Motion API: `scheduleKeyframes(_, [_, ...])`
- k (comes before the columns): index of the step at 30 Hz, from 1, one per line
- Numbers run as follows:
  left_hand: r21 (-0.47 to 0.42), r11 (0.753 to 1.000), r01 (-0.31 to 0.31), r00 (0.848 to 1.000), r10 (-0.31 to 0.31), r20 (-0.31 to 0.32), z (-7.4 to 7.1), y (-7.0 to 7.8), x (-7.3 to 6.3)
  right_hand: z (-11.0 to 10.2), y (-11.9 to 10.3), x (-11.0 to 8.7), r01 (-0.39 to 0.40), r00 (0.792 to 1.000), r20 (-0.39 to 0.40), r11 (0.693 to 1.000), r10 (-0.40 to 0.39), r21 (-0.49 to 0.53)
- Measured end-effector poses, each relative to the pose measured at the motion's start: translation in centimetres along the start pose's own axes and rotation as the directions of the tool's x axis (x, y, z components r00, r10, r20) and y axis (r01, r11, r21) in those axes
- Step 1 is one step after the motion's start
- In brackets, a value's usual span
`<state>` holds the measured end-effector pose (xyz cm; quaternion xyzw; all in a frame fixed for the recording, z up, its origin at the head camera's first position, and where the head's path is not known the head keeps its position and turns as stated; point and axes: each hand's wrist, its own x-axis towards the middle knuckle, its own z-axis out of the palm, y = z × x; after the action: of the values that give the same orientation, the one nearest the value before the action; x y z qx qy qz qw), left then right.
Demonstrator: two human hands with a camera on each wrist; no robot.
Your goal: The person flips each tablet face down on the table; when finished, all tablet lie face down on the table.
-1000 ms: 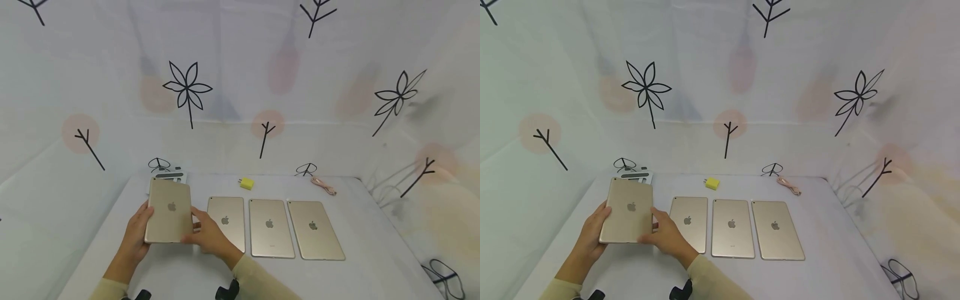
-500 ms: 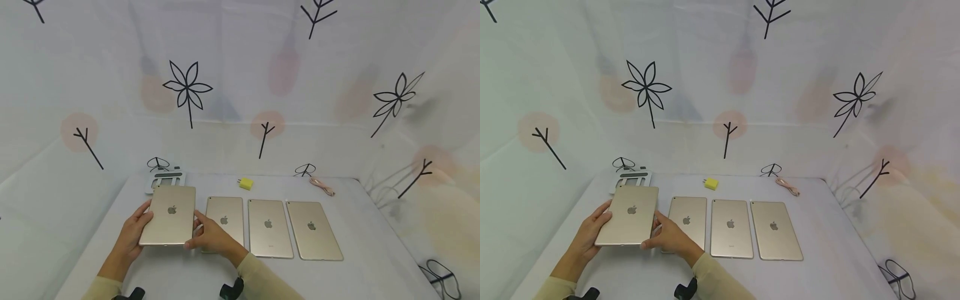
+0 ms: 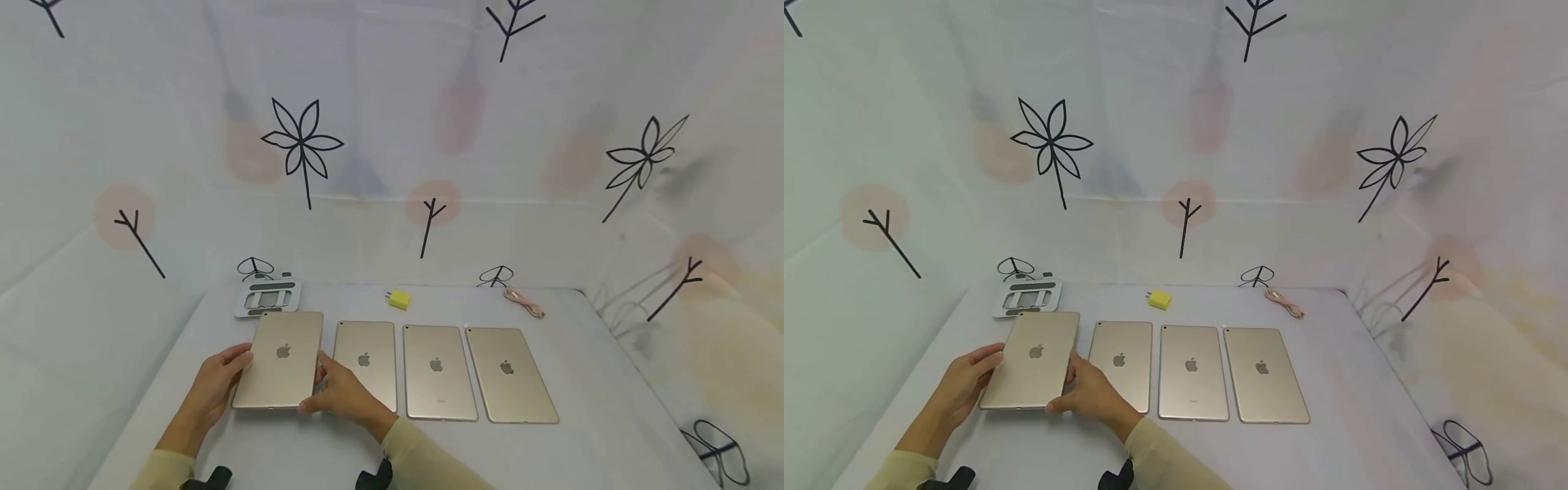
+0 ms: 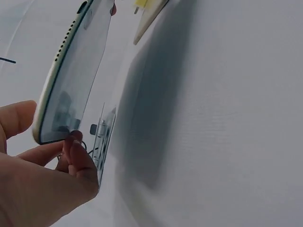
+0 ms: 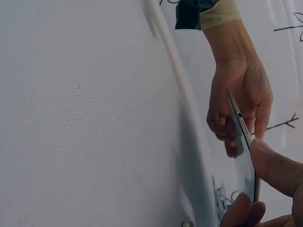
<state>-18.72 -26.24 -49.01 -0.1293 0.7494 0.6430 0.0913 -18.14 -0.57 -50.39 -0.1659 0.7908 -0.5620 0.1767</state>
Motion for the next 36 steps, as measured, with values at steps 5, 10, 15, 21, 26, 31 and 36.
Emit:
scheduleKeyframes(5, [0.019,0.999,0.037,0.999,-0.036,-0.036,-0.2,-0.2,-0.2,0.4,0.2,0.1,-0.027,0.999,-0.024,0.996,0.025,-0.086])
scheduleKeyframes(10, [0.020,0.999,0.043,0.998,-0.042,-0.044,-0.5,-0.7,-0.3,0.6,0.3,0.1,-0.052,0.999,-0.013,0.995,0.052,-0.079])
scheduleKeyframes(15, [0.016,0.999,0.027,0.999,-0.026,-0.040,-0.4,-1.0,-0.4,0.7,0.4,0.0,-0.064,0.998,-0.015,0.992,0.063,-0.111])
scheduleKeyframes(21, [0.005,1.000,-0.010,1.000,0.010,-0.016,-0.3,-1.4,-0.4,0.7,0.3,-0.3,-0.056,0.998,-0.044,0.976,0.048,-0.209])
scheduleKeyframes(26, [0.031,0.999,-0.025,1.000,0.025,0.002,-0.5,-1.7,-0.5,1.0,0.4,-0.5,-0.057,0.998,-0.022,0.966,0.053,-0.251])
scheduleKeyframes(31, [0.051,0.999,-0.017,1.000,0.017,0.001,-0.5,-1.9,-0.4,1.4,0.2,-0.6,-0.050,0.999,-0.023,0.958,0.046,-0.284])
scheduleKeyframes(36, [0.087,0.996,-0.014,1.000,0.015,-0.021,-0.2,-2.0,-0.6,1.4,0.2,-0.7,-0.047,0.999,-0.011,0.955,0.046,-0.294])
